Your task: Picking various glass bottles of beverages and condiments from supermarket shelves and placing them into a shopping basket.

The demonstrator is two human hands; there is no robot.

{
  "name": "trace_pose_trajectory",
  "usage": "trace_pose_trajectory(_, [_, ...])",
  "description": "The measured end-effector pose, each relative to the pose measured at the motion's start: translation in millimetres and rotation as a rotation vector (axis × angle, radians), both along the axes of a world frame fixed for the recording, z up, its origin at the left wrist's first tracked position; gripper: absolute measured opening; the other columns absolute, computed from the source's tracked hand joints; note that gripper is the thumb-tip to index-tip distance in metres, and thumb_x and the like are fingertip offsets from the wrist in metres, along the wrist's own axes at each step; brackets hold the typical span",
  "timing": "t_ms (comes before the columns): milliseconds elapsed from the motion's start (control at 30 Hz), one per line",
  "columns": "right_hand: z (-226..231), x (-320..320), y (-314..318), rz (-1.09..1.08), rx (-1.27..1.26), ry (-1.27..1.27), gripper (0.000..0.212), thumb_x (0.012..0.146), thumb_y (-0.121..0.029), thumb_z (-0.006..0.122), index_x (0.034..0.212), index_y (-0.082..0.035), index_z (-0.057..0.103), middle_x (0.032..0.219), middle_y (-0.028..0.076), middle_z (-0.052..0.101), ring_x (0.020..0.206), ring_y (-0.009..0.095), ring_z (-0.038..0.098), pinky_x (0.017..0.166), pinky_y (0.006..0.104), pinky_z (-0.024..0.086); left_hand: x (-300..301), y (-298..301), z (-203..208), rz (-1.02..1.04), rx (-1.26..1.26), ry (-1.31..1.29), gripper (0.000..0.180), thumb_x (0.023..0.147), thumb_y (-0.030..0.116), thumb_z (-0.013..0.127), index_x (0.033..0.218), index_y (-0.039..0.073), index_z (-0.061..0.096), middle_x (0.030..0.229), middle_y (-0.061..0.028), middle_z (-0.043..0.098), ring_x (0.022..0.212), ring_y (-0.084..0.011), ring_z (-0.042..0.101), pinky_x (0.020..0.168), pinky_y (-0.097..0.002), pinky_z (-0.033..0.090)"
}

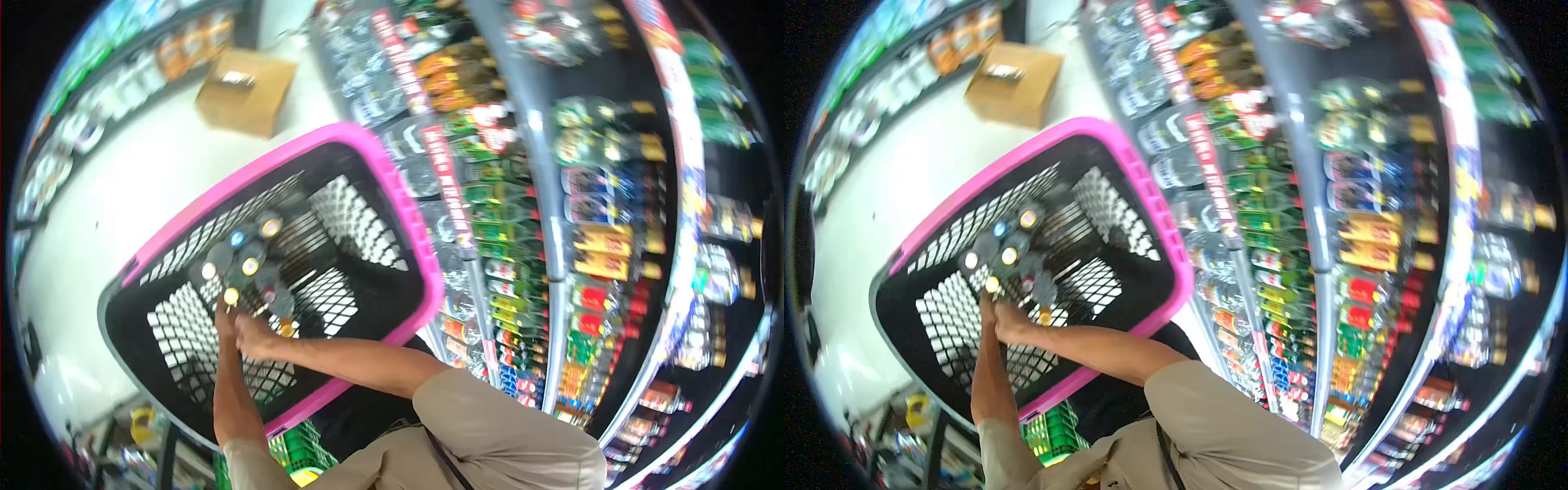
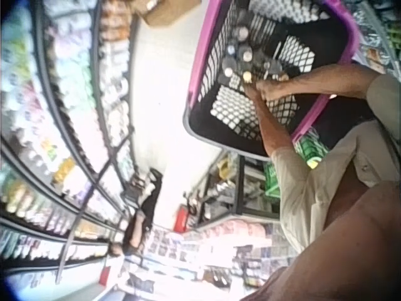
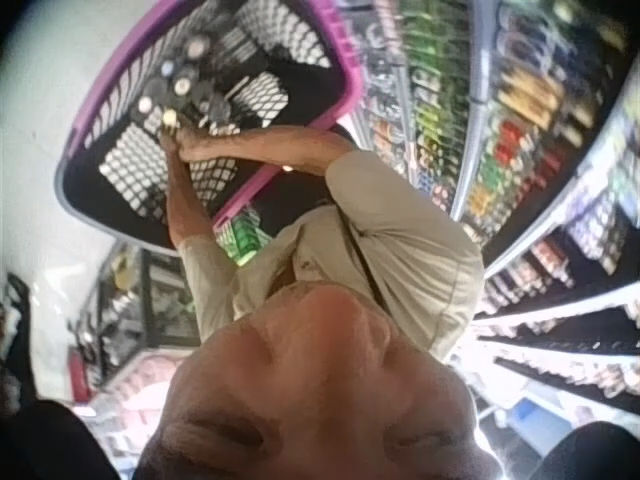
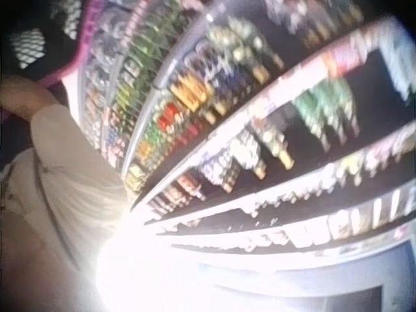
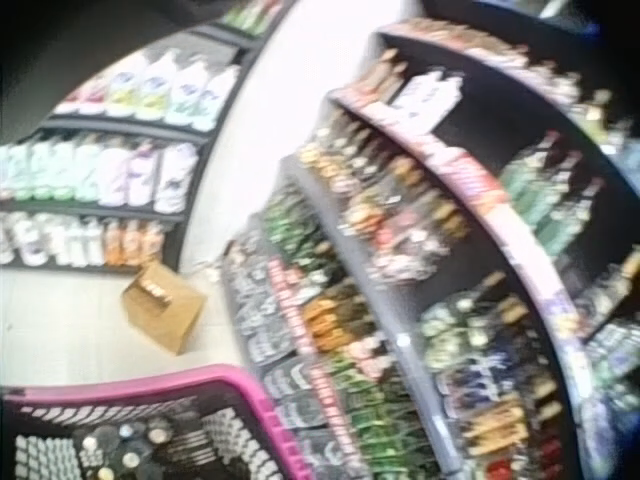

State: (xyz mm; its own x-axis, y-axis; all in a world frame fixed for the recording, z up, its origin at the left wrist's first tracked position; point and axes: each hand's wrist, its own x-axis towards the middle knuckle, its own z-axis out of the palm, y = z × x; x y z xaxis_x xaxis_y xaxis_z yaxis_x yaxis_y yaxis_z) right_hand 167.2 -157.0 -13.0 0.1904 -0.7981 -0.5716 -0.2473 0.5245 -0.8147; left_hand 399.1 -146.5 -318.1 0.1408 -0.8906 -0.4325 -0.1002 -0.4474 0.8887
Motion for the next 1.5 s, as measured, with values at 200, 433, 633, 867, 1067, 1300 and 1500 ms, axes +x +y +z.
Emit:
trace_pose_trajectory(200, [64.9, -138.6, 45.3, 0.03, 0.118, -0.352, 0.026, 0.078, -0.01, 0.062, 0.1, 0.004, 0.057, 0.081, 0.009, 0.066, 0.069, 0.015, 0.062, 0.061, 0.0296, 0.051, -126.5, -22.2, 146.2, -0.446, 0.31, -0.01, 0.056, 0.078, 0.004, 0.058, 0.131, -0.004, 0.042, 0.099, -0.0096, 0.058, 0.077, -0.0165, 0.054, 0.062, -0.0291, 0.045])
trace_pose_trajectory(433, [151.6, -273.5, 110.9, -0.32, 0.0, -0.288, 0.033, 0.086, -0.008, 0.062, 0.117, 0.004, 0.054, 0.104, 0.013, 0.064, 0.088, 0.017, 0.064, 0.074, 0.029, 0.053, -128.0, -26.7, 241.7, -0.168, 0.257, 0.097, 0.057, 0.082, 0.0, 0.062, 0.133, -0.006, 0.038, 0.102, -0.0095, 0.055, 0.081, -0.0157, 0.054, 0.063, -0.0276, 0.047])
trace_pose_trajectory(633, [164.3, -349.3, 184.9, -0.623, -0.214, -0.117, 0.034, 0.086, -0.007, 0.063, 0.116, 0.005, 0.054, 0.104, 0.014, 0.063, 0.091, 0.018, 0.063, 0.078, 0.0305, 0.053, -136.5, -13.5, 274.1, -0.209, 0.166, 0.199, 0.046, 0.081, 0.007, 0.066, 0.122, -0.001, 0.046, 0.106, -0.0072, 0.051, 0.089, -0.0177, 0.056, 0.071, -0.0316, 0.05])
trace_pose_trajectory(867, [165.9, -378.5, 241.3, -0.859, -0.149, 0.059, 0.031, 0.087, -0.007, 0.063, 0.113, 0.006, 0.054, 0.098, 0.012, 0.063, 0.084, 0.016, 0.063, 0.073, 0.0286, 0.052, -171.4, 21.4, 340.6, -0.092, 0.025, 0.21, 0.024, 0.084, 0.001, 0.058, 0.107, 0.005, 0.053, 0.093, -0.0011, 0.053, 0.081, -0.0112, 0.054, 0.068, -0.0268, 0.048])
trace_pose_trajectory(1067, [171.2, -424.5, 243.0, -0.981, -0.335, 0.09, 0.022, 0.085, -0.002, 0.061, 0.106, 0.002, 0.058, 0.085, 0.003, 0.061, 0.073, 0.011, 0.057, 0.065, 0.025, 0.048, -205.6, 50.4, 376.5, -0.069, -0.225, 0.116, 0.024, 0.088, 0.005, 0.058, 0.11, 0.001, 0.052, 0.096, -0.0024, 0.056, 0.082, -0.0093, 0.053, 0.067, -0.0228, 0.045])
trace_pose_trajectory(1300, [253.7, -497.4, 207.1, -1.038, -0.57, 0.69, 0.037, 0.083, -0.012, 0.062, 0.113, 0.007, 0.053, 0.096, 0.022, 0.064, 0.075, 0.023, 0.065, 0.069, 0.0351, 0.05, -298.4, 81.0, 443.1, -0.214, -0.334, 0.173, 0.019, 0.087, 0.003, 0.06, 0.106, 0.0, 0.056, 0.093, -0.0053, 0.061, 0.081, -0.0115, 0.057, 0.073, -0.0242, 0.047])
trace_pose_trajectory(1500, [321.7, -538.8, 155.1, -1.097, -0.75, 1.056, 0.053, 0.085, -0.012, 0.061, 0.128, 0.008, 0.039, 0.106, 0.029, 0.059, 0.08, 0.035, 0.065, 0.074, 0.0387, 0.049, -352.3, 91.8, 448.9, -0.355, -0.383, 0.248, 0.017, 0.087, 0.003, 0.061, 0.104, 0.001, 0.057, 0.094, -0.004, 0.062, 0.082, -0.01, 0.058, 0.073, -0.0231, 0.047])
